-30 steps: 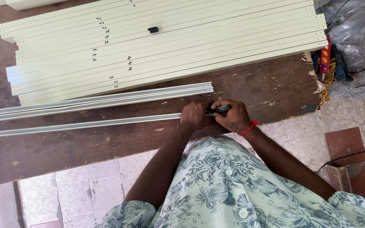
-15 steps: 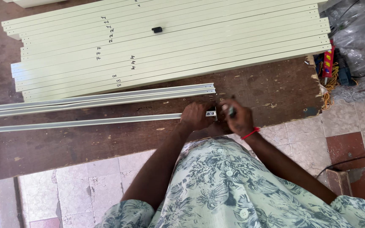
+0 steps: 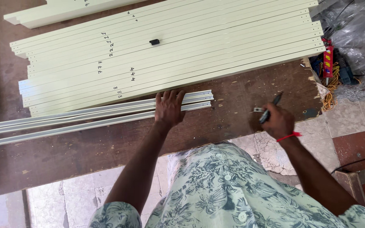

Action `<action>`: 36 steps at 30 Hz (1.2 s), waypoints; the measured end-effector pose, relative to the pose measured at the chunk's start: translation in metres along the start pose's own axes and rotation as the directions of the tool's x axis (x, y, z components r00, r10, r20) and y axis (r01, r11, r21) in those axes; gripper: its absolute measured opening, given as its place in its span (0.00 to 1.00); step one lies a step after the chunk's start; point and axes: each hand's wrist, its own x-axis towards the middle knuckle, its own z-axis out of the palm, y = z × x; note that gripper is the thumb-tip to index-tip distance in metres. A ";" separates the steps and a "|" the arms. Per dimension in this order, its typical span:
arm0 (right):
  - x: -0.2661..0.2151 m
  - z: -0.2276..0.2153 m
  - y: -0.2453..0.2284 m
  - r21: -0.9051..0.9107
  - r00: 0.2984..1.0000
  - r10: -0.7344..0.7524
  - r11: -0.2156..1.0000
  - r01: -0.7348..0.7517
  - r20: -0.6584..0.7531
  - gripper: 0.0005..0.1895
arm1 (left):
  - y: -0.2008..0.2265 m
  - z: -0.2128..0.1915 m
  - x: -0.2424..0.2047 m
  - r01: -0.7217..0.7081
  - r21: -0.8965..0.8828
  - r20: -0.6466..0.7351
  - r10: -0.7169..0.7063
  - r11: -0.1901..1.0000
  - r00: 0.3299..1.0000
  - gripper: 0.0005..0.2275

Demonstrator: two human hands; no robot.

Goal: The person uses a small metal square and a black marker to mark numbers on the ends of long, light-colored slats. They repeatedly pick up a slat, align the square, write a number, and place the slat back on the stack.

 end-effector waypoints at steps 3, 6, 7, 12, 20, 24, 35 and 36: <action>-0.002 -0.007 0.006 -0.024 0.999 0.031 0.999 -0.032 -0.016 0.14 | -0.005 0.002 -0.001 -0.019 -0.032 -0.020 0.018 0.999 1.000 0.35; -0.001 -0.005 -0.007 -0.066 0.996 -0.011 0.998 0.005 -0.083 0.15 | -0.002 0.025 0.004 -0.029 -0.051 0.014 0.030 0.998 0.999 0.36; 0.001 -0.003 -0.015 -0.067 0.995 -0.007 0.998 0.001 -0.098 0.16 | -0.005 0.035 0.006 -0.024 -0.052 0.032 0.026 0.998 0.999 0.37; 0.014 -0.007 -0.060 0.019 0.964 -0.129 0.990 0.137 -0.231 0.12 | -0.090 0.056 -0.016 -0.017 -0.062 0.026 0.018 0.998 0.999 0.40; 0.013 -0.016 -0.074 0.097 0.931 -0.223 0.961 0.259 -0.288 0.14 | -0.373 0.008 -0.172 0.348 0.390 0.047 -0.396 0.852 0.917 0.38; 0.024 -0.019 -0.099 0.053 0.907 -0.333 0.932 0.358 -0.257 0.17 | -0.361 -0.004 -0.149 0.186 0.306 0.223 -0.260 0.934 0.940 0.39; 0.040 -0.020 -0.157 -0.254 0.653 -0.667 0.743 0.619 -0.358 0.27 | -0.104 -0.033 -0.008 0.324 -0.544 0.692 0.196 0.774 0.695 0.32; 0.046 -0.018 -0.153 -0.282 0.654 -0.672 0.740 0.610 -0.349 0.28 | -0.088 -0.030 0.006 0.257 -0.569 0.673 0.263 0.781 0.691 0.32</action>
